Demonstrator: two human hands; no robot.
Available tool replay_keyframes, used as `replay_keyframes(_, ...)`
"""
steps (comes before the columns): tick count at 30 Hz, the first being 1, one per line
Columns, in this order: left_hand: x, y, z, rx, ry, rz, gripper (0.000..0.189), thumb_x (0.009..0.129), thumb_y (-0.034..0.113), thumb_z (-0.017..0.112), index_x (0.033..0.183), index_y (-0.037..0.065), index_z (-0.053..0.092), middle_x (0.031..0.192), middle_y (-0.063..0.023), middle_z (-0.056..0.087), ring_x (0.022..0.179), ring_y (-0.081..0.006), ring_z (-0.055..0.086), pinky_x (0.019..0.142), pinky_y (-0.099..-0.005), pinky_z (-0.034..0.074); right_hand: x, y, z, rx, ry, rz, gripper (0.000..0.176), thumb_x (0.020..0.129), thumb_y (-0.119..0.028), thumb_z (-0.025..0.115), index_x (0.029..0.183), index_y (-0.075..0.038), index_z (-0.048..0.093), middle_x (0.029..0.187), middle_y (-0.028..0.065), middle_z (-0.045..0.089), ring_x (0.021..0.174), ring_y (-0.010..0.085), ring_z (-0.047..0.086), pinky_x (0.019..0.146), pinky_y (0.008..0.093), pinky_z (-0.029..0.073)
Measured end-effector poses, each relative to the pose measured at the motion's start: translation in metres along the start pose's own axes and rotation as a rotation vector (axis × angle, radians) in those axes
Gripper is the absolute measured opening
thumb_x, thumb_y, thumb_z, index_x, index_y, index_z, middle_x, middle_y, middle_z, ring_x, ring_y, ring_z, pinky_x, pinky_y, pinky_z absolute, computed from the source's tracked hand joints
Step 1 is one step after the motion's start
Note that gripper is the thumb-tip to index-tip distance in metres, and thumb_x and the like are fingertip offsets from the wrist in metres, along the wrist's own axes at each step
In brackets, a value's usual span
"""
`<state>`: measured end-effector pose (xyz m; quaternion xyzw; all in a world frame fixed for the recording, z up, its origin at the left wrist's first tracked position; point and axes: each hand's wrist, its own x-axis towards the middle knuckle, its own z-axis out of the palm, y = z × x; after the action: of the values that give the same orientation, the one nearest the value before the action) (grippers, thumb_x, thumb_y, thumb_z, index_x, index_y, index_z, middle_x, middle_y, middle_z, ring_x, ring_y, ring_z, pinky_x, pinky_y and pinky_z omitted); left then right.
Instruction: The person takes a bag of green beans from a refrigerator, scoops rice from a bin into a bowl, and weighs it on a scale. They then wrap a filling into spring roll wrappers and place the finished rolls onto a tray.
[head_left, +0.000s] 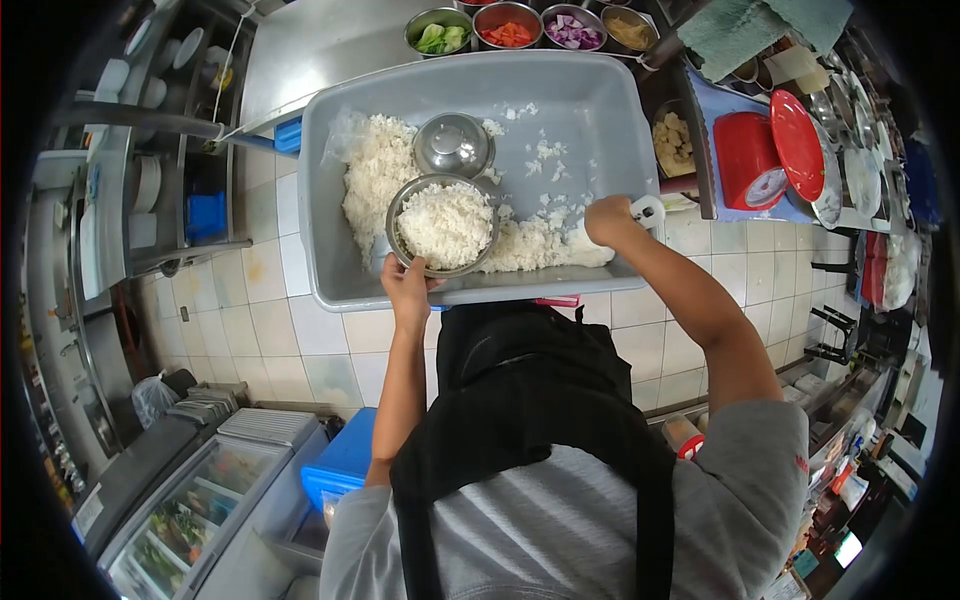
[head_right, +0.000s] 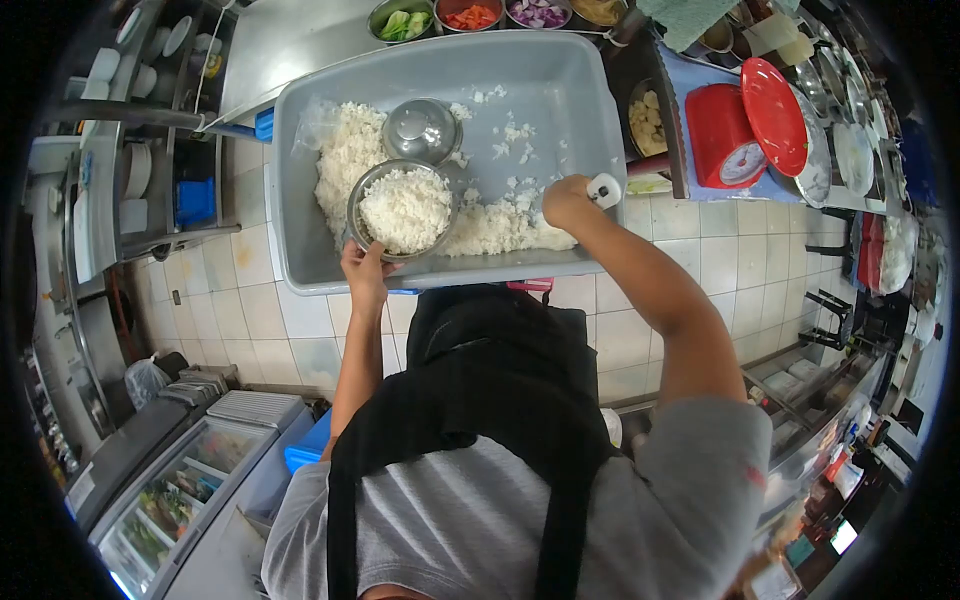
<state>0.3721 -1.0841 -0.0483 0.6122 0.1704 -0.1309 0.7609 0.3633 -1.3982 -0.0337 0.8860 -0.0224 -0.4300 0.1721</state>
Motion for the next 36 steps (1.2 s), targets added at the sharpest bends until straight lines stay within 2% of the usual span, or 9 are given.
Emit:
replay_keyframes(5, 0.003, 0.005, -0.006, 0.003, 0.033, 0.034, 0.017, 0.079, 0.003, 0.051, 0.096, -0.001, 0.050, 0.084, -0.0111, 0.060, 0.061, -0.0162, 0.061, 0.047, -0.0262, 0.054, -0.023, 0.011, -0.054, 0.185, 0.335, -0.064, 0.016, 0.071, -0.007, 0.055, 0.082, -0.010, 0.066, 0.087, 0.0072, 0.065, 0.082, 0.0211, 0.062, 0.075, 0.0386, 0.037)
replay_keyframes(8, 0.005, 0.018, -0.015, 0.042, 0.041, 0.063, 0.017, 0.080, 0.003, 0.050, 0.096, -0.002, 0.049, 0.086, -0.0115, 0.059, 0.062, -0.0161, 0.061, 0.047, -0.0265, 0.054, -0.001, 0.006, -0.044, 0.122, 0.570, -0.160, 0.018, 0.076, -0.009, 0.052, 0.086, -0.015, 0.066, 0.082, 0.0033, 0.064, 0.082, 0.0188, 0.060, 0.084, 0.0358, 0.031)
replay_keyframes(12, 0.008, 0.028, -0.032, 0.073, 0.085, 0.124, 0.018, 0.080, 0.002, 0.050, 0.097, -0.003, 0.049, 0.088, -0.0117, 0.059, 0.063, -0.0154, 0.061, 0.047, -0.0261, 0.054, 0.022, -0.021, -0.015, 0.257, 0.778, -0.209, 0.026, 0.071, -0.002, 0.053, 0.089, -0.016, 0.065, 0.077, 0.0033, 0.062, 0.077, 0.0183, 0.059, 0.077, 0.0364, 0.032)
replay_keyframes(14, 0.007, 0.033, -0.039, 0.086, 0.118, 0.153, 0.018, 0.079, 0.002, 0.049, 0.097, -0.003, 0.049, 0.089, -0.0117, 0.059, 0.064, -0.0149, 0.061, 0.047, -0.0250, 0.054, 0.024, -0.028, -0.001, 0.288, 0.566, -0.274, 0.026, 0.075, -0.006, 0.051, 0.093, -0.020, 0.064, 0.081, 0.0003, 0.062, 0.083, 0.0163, 0.058, 0.083, 0.0377, 0.029)
replay_keyframes(17, 0.005, 0.036, -0.052, 0.074, 0.129, 0.174, 0.018, 0.079, 0.002, 0.049, 0.097, -0.003, 0.049, 0.088, -0.0114, 0.059, 0.065, -0.0151, 0.061, 0.046, -0.0241, 0.054, 0.019, -0.014, 0.032, 0.369, 0.638, -0.406, 0.026, 0.074, -0.005, 0.052, 0.092, -0.018, 0.064, 0.082, -0.0001, 0.062, 0.082, 0.0161, 0.058, 0.082, 0.0378, 0.029)
replay_keyframes(25, 0.000, 0.025, -0.056, 0.075, 0.141, 0.128, 0.019, 0.079, 0.002, 0.049, 0.098, -0.003, 0.049, 0.088, -0.0106, 0.058, 0.067, -0.0148, 0.061, 0.046, -0.0237, 0.054, 0.014, -0.029, 0.040, 0.263, 0.636, -0.304, 0.022, 0.070, -0.010, 0.058, 0.090, -0.016, 0.065, 0.078, 0.0036, 0.062, 0.080, 0.0177, 0.059, 0.080, 0.0377, 0.031)
replay_keyframes(31, 0.012, 0.013, -0.040, 0.123, 0.058, 0.145, 0.023, 0.078, 0.003, 0.050, 0.100, -0.003, 0.051, 0.084, -0.0096, 0.060, 0.064, -0.0130, 0.061, 0.044, -0.0224, 0.053, 0.066, -0.001, 0.023, 0.339, 0.219, -0.318, 0.023, 0.062, -0.005, 0.056, 0.082, -0.010, 0.067, 0.079, 0.0115, 0.065, 0.073, 0.0261, 0.064, 0.067, 0.0410, 0.046)
replay_keyframes(33, 0.016, 0.011, -0.033, 0.185, 0.046, 0.107, 0.022, 0.078, 0.002, 0.049, 0.099, -0.003, 0.052, 0.083, -0.0099, 0.060, 0.062, -0.0124, 0.061, 0.043, -0.0222, 0.053, 0.088, 0.014, 0.023, 0.098, 0.054, -0.579, 0.027, 0.062, -0.003, 0.053, 0.085, -0.008, 0.067, 0.081, 0.0150, 0.065, 0.075, 0.0269, 0.064, 0.063, 0.0366, 0.050)
replay_keyframes(36, 0.019, 0.010, -0.024, 0.232, 0.025, 0.113, 0.020, 0.077, 0.002, 0.049, 0.096, -0.003, 0.053, 0.083, -0.0095, 0.059, 0.060, -0.0122, 0.060, 0.042, -0.0224, 0.053, 0.050, 0.047, -0.010, 0.543, -0.056, -0.560, 0.030, 0.068, -0.005, 0.053, 0.095, -0.006, 0.065, 0.085, 0.0150, 0.064, 0.071, 0.0253, 0.061, 0.065, 0.0348, 0.048)
